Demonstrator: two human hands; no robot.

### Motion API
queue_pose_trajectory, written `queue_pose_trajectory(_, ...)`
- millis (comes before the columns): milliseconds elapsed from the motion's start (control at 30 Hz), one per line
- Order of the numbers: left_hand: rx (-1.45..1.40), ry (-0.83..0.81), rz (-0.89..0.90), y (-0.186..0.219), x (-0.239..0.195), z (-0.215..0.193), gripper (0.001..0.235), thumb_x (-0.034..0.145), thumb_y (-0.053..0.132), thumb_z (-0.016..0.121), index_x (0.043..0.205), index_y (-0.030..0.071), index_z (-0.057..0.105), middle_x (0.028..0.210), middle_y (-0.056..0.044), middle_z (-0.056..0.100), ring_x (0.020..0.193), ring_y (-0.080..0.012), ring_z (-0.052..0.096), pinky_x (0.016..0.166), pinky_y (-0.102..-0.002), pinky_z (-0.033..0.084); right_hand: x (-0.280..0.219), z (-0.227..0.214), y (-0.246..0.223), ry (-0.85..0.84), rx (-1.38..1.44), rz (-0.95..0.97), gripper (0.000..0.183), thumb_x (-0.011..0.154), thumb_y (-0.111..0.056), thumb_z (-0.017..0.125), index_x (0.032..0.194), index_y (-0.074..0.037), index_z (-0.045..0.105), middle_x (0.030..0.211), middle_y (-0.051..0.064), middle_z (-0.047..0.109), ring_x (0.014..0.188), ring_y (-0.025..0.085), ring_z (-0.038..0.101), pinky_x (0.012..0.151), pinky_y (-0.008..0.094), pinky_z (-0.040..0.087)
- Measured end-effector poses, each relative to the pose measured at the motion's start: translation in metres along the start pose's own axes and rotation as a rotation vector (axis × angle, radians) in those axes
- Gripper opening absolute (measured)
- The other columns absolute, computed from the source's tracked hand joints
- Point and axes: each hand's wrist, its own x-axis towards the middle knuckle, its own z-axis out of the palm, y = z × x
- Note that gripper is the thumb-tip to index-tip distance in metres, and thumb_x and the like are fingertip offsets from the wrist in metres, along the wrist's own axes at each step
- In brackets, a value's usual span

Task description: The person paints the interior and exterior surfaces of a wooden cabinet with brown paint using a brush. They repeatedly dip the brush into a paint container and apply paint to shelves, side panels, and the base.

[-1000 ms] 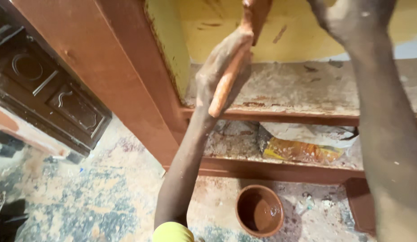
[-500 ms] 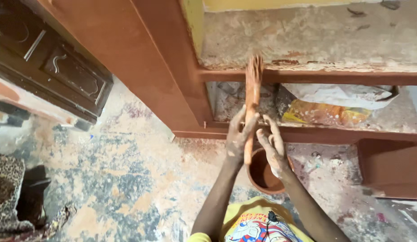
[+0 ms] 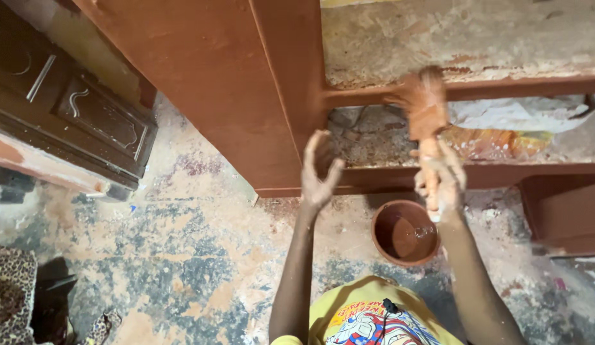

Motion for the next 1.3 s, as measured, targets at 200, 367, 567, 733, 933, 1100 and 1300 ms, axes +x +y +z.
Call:
queue_pose_trajectory(200,0.702,0.137,0.563,-0.028,0.066,-0.017,0.071,0.093,0.004,0.061,0.157,0.004,0.031,0.164,-0.019,0.033,0.157,-0.0355,0.032,0.134,-0.051,0.028,-0.023,0.042,0.031,0.209,-0.038,-0.151,0.070,0.092,0.006,0.067,0.149,-0.015,0.033,0.112,0.014,0.062,0.058,0.011,0.055,0.040,0.022,0.040)
queue_pose_trajectory(367,1.729,-0.091,0.712,-0.037,0.126,-0.022,0.076,0.098,0.040,0.057,0.166,0.024,0.025,0.172,0.006,0.017,0.160,-0.0209,0.008,0.128,-0.061,0.006,-0.018,0.084,0.068,-0.013,-0.197,0.011,0.087,0.080,0.012,0.069,0.151,-0.018,0.028,0.114,0.014,0.062,0.061,0.012,0.059,0.041,0.024,0.047)
queue_pose_trajectory(567,1.593,-0.117,0.733,-0.077,0.138,-0.019,0.077,0.105,0.055,0.053,0.170,0.022,0.026,0.175,0.004,0.016,0.162,-0.0233,0.002,0.129,-0.065,0.003,-0.020,0.042,0.030,-0.115,-0.218,0.077,0.084,0.079,0.013,0.070,0.155,-0.007,0.040,0.118,0.015,0.062,0.062,0.010,0.057,0.041,0.022,0.043)
queue_pose_trajectory(733,1.584,-0.128,0.720,-0.101,0.147,-0.009,0.078,0.101,0.056,0.054,0.167,0.024,0.028,0.173,0.005,0.016,0.161,-0.0255,0.001,0.125,-0.069,0.000,-0.018,0.006,0.012,0.245,-0.122,-0.090,0.081,0.083,0.011,0.070,0.153,-0.017,0.041,0.114,0.015,0.063,0.062,0.010,0.056,0.044,0.020,0.044)
queue_pose_trajectory(933,1.618,-0.148,0.671,-0.107,0.147,-0.008,0.077,0.100,0.059,0.049,0.166,0.027,0.027,0.174,0.006,0.011,0.160,-0.0253,-0.001,0.124,-0.069,-0.003,-0.011,0.058,0.037,0.308,-0.149,-0.178,0.082,0.080,0.013,0.067,0.145,-0.028,0.038,0.115,0.013,0.060,0.064,0.011,0.059,0.041,0.021,0.045)
queue_pose_trajectory(1100,1.619,-0.170,0.644,-0.093,0.145,-0.008,0.078,0.100,0.059,0.046,0.168,0.027,0.024,0.175,0.006,0.008,0.160,-0.0248,-0.002,0.124,-0.068,-0.003,-0.032,0.085,0.036,-0.090,-0.248,0.130,0.079,0.073,0.011,0.070,0.140,-0.021,0.042,0.117,0.015,0.065,0.051,0.010,0.053,0.033,0.021,0.041)
queue_pose_trajectory(1300,1.553,-0.161,0.718,-0.049,0.132,-0.020,0.078,0.100,0.044,0.054,0.168,0.022,0.024,0.174,0.001,0.011,0.161,-0.0247,0.005,0.128,-0.062,0.002,-0.038,0.043,0.012,-0.007,-0.274,0.077,0.078,0.074,0.010,0.073,0.143,-0.018,0.047,0.112,0.014,0.069,0.053,0.008,0.053,0.038,0.019,0.040)
